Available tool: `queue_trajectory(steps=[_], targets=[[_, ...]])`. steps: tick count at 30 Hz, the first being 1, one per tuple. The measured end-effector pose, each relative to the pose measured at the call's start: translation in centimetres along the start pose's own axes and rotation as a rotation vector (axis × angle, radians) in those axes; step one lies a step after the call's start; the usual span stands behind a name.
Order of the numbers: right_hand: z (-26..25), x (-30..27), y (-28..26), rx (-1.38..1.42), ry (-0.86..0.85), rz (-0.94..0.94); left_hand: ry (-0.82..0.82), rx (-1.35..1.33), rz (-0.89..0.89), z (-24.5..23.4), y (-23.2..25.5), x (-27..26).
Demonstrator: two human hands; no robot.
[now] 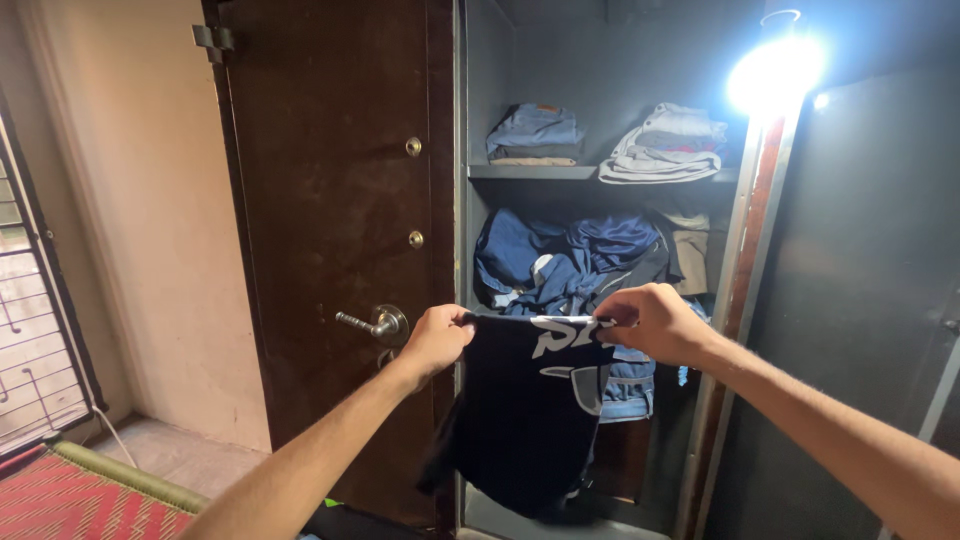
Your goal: The person sorts clothes by picking up items from a pile, shaking them out to identify them, and placing them onto a shelf in a metal closet.
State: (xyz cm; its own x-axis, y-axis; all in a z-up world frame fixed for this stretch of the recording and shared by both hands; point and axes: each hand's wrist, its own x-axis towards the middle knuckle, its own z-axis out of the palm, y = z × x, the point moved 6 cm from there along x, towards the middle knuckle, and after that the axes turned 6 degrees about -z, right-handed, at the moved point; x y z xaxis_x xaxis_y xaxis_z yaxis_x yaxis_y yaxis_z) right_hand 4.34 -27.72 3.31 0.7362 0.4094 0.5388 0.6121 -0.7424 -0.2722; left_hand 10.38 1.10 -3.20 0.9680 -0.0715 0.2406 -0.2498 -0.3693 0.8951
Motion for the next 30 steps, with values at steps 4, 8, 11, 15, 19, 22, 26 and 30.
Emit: queue_trajectory(steps=[4, 8, 11, 15, 19, 22, 26, 30], targets=[[1.8, -0.5, 2.4, -0.039, 0.024, 0.168, 0.0, -0.001, 0.017, 1.0, -1.8, 0.6], [4.5, -1.2, 4.5, -0.024, 0.019, 0.187, 0.028, 0.042, -0.029, 2.1, -4.2, 1.6], [4.9, -0.3, 4.9, -0.027, 0.127, 0.038, 0.116, 0.072, 0.012, 2.0, -3.3, 1.8], [0.5, 0.3, 2.4, -0.018, 0.679, -0.264, 0.263, -0.08, 0.487, 0.0, 5.7, 0.5], [5.1, -3.8, 4.4, 1.194, 1.543, 0.286, 0.042, -0.177, 0.615, 2.2, 10.8, -3.9], [14.6, -4.7, -0.2, 2.138, 0.31, 0.924, -0.235, -0.416, 0.782, 4.1, 10.4, -7.7], [15.0, -5.8, 0.6, 2.149, 0.334, 0.792, -0.482, -0.387, 0.612, 6.3, 4.5, -9.9], [14.4, -6.1, 4.9, 2.053, 0.447, 0.646, -0.51, -0.462, 0.399, 7.9, -2.1, -10.8]])
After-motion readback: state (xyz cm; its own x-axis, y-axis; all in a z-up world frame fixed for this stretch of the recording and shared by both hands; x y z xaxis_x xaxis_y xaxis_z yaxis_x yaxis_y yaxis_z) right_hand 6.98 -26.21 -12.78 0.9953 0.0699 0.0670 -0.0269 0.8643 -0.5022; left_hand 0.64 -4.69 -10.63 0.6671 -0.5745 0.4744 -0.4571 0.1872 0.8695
